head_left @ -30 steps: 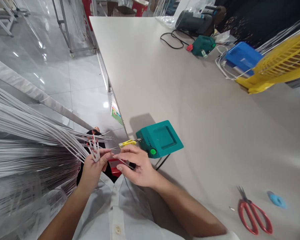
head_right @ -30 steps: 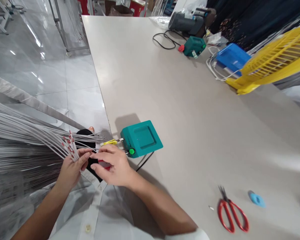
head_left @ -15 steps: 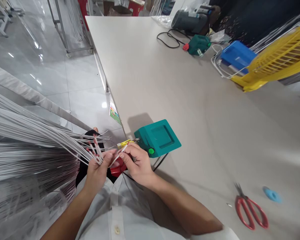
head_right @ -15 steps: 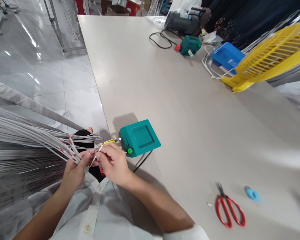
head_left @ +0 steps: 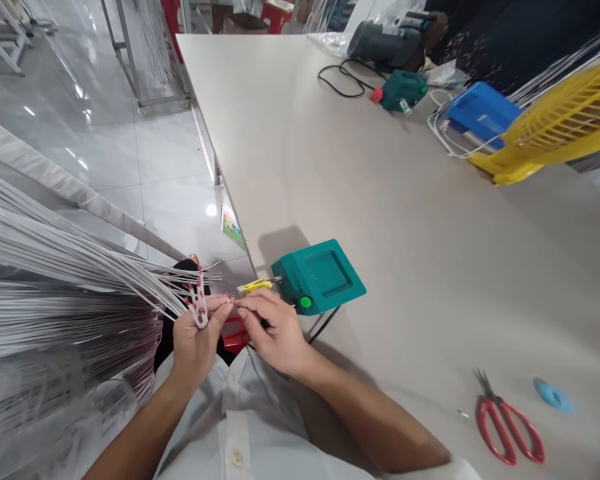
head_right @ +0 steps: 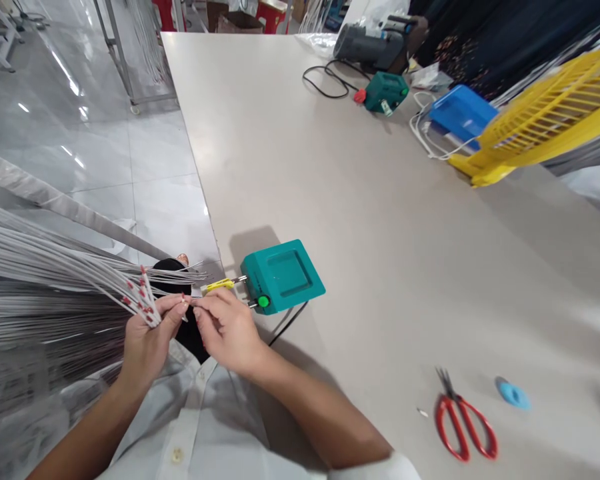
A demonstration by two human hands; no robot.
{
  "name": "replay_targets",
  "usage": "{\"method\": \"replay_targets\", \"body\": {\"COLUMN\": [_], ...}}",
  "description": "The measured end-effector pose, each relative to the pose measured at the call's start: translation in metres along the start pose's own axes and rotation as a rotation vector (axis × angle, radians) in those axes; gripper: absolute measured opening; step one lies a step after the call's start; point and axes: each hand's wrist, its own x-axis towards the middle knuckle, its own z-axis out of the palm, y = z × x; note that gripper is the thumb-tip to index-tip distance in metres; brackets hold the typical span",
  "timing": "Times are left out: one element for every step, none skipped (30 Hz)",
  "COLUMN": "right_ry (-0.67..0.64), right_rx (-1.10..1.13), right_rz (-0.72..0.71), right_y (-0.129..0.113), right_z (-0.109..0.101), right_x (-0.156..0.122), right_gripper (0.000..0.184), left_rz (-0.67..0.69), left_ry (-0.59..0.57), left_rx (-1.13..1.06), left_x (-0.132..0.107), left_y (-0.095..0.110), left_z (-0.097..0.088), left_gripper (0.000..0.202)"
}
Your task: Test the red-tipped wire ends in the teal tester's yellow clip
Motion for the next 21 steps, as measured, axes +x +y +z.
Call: {"method": "replay_targets", "body": {"right_ry": [0.044, 0.074, 0.090, 0.099, 0.104, 0.111, 0.121, 0.130, 0.135, 0.136, 0.132, 0.126, 0.117, 0.106, 0.097, 0.087, 0.079, 0.069, 0.058, 0.045, 0.029], "right_rx": [0.019, 0.045, 0.071, 0.093, 0.105, 0.107, 0.098, 0.079, 0.055, 0.030, 0.008, -0.007, -0.015, -0.017, -0.014, -0.011, -0.011, -0.015, -0.026, -0.040, -0.055], "right_rz": [0.008, 0.020, 0.032, 0.044, 0.050, 0.050, 0.045, 0.036, 0.024, 0.014, 0.004, -0.006, -0.016, -0.022, -0.023, -0.022, -0.018, -0.012, -0.004, 0.006, 0.014], "right_y": [-0.0006, -0.0011, -0.0015, -0.0016, -0.0016, -0.0015, -0.0013, -0.0012, -0.0011, -0.0010, -0.0009, -0.0008, -0.0007, -0.0004, 0.0000, 0.0006, 0.0012, 0.0019, 0.0025, 0.0030, 0.0032], "right_z": [-0.0014, -0.0026, -0.0033, -0.0037, -0.0037, -0.0034, -0.0029, -0.0024, -0.0020, -0.0017, -0.0017, -0.0018, -0.0021, -0.0023, -0.0025, -0.0026, -0.0025, -0.0022, -0.0020, -0.0019, -0.0021], "right_x": [0.0011, 0.0023, 0.0033, 0.0042, 0.0048, 0.0052, 0.0053, 0.0052, 0.0050, 0.0047, 0.0045, 0.0045, 0.0046, 0.0048, 0.0051, 0.0053, 0.0055, 0.0055, 0.0053, 0.0050, 0.0046], "right_gripper": [0.015, 0.015, 0.013, 0.011, 0.008, 0.007, 0.008, 0.010, 0.012, 0.013, 0.013, 0.014, 0.014, 0.014, 0.014, 0.013, 0.013, 0.013, 0.013, 0.013, 0.014], "left_rz": [-0.030, -0.046, -0.045, -0.027, -0.001, 0.025, 0.044, 0.053, 0.053, 0.047, 0.037, 0.028, 0.019, 0.005, -0.014, -0.037, -0.060, -0.081, -0.094, -0.096, -0.091], "left_ry": [0.011, 0.010, -0.002, -0.018, -0.033, -0.045, -0.050, -0.045, -0.030, -0.009, 0.009, 0.022, 0.022, 0.010, -0.009, -0.033, -0.057, -0.080, -0.100, -0.112, -0.115], "left_rx": [0.006, 0.013, 0.022, 0.029, 0.033, 0.037, 0.039, 0.042, 0.045, 0.047, 0.050, 0.048, 0.041, 0.027, 0.006, -0.017, -0.040, -0.057, -0.069, -0.073, -0.072], "left_x": [0.0002, 0.0003, 0.0002, -0.0001, -0.0005, -0.0011, -0.0019, -0.0026, -0.0034, -0.0042, -0.0048, -0.0053, -0.0056, -0.0057, -0.0056, -0.0055, -0.0052, -0.0049, -0.0046, -0.0044, -0.0042], "left_y": [-0.0002, -0.0002, 0.0000, 0.0004, 0.0008, 0.0011, 0.0014, 0.0014, 0.0011, 0.0006, -0.0002, -0.0013, -0.0025, -0.0039, -0.0053, -0.0064, -0.0072, -0.0075, -0.0073, -0.0064, -0.0049], "left_z": [-0.0007, -0.0011, -0.0010, -0.0005, 0.0005, 0.0018, 0.0033, 0.0049, 0.0063, 0.0075, 0.0083, 0.0087, 0.0087, 0.0083, 0.0076, 0.0068, 0.0058, 0.0048, 0.0039, 0.0031, 0.0023], "left_gripper": [0.012, 0.013, 0.012, 0.011, 0.009, 0.008, 0.007, 0.006, 0.005, 0.005, 0.005, 0.006, 0.007, 0.008, 0.010, 0.012, 0.014, 0.015, 0.015, 0.015, 0.015]}}
